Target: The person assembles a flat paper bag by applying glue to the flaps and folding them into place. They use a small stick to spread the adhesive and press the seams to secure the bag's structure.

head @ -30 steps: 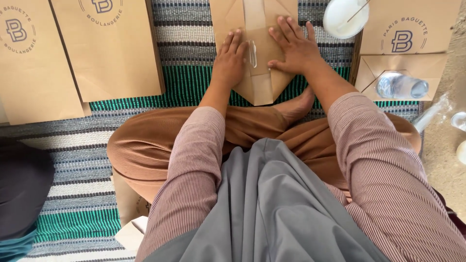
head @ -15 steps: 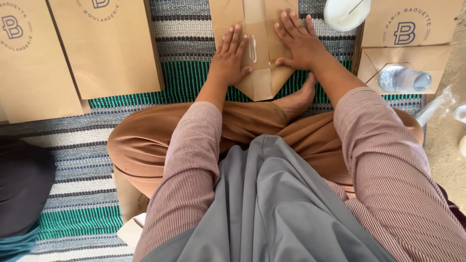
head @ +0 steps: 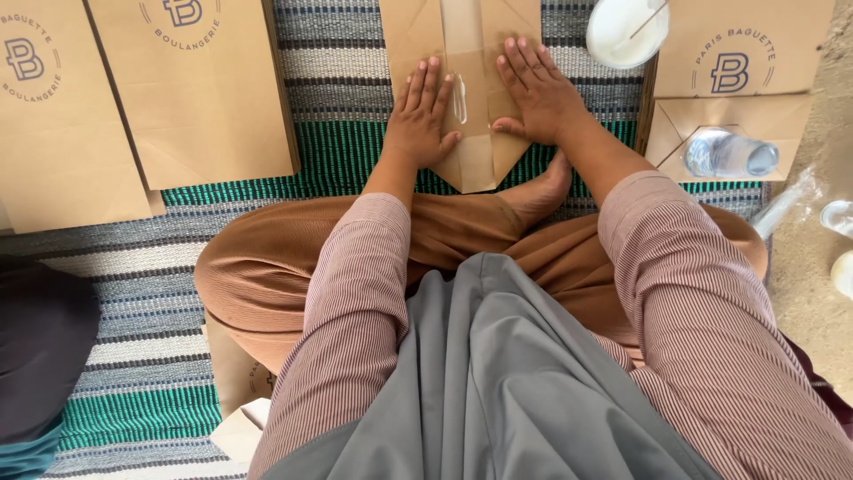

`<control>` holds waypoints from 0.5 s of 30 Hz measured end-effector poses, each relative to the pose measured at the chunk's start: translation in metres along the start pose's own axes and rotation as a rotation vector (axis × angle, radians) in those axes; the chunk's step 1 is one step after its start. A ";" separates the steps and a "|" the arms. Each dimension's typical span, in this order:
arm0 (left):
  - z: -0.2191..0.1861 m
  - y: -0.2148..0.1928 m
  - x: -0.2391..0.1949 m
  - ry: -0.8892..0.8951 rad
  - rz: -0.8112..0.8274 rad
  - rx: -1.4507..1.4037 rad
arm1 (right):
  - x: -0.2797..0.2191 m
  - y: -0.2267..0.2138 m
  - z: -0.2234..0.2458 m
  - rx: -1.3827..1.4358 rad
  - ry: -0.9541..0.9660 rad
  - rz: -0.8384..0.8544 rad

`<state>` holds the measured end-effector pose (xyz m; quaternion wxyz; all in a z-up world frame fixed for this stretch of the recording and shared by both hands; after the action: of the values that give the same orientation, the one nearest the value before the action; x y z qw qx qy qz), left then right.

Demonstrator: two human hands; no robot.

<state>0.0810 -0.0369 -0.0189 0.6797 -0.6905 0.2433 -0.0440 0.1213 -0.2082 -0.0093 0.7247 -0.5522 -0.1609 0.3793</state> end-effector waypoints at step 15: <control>0.001 0.001 0.001 -0.008 0.038 -0.016 | 0.004 0.011 -0.008 0.009 0.077 0.219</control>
<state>0.0819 -0.0360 -0.0203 0.6759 -0.6914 0.2539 -0.0267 0.1251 -0.2100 -0.0227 0.6873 -0.5773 -0.0698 0.4353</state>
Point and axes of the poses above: each hand's wrist, its own x-axis towards the middle knuckle, its own y-axis out of the palm, z = x × y, the point moved 9 cm from there along x, towards the middle knuckle, and after that the axes turned 6 degrees about x, right-handed, at the moved point
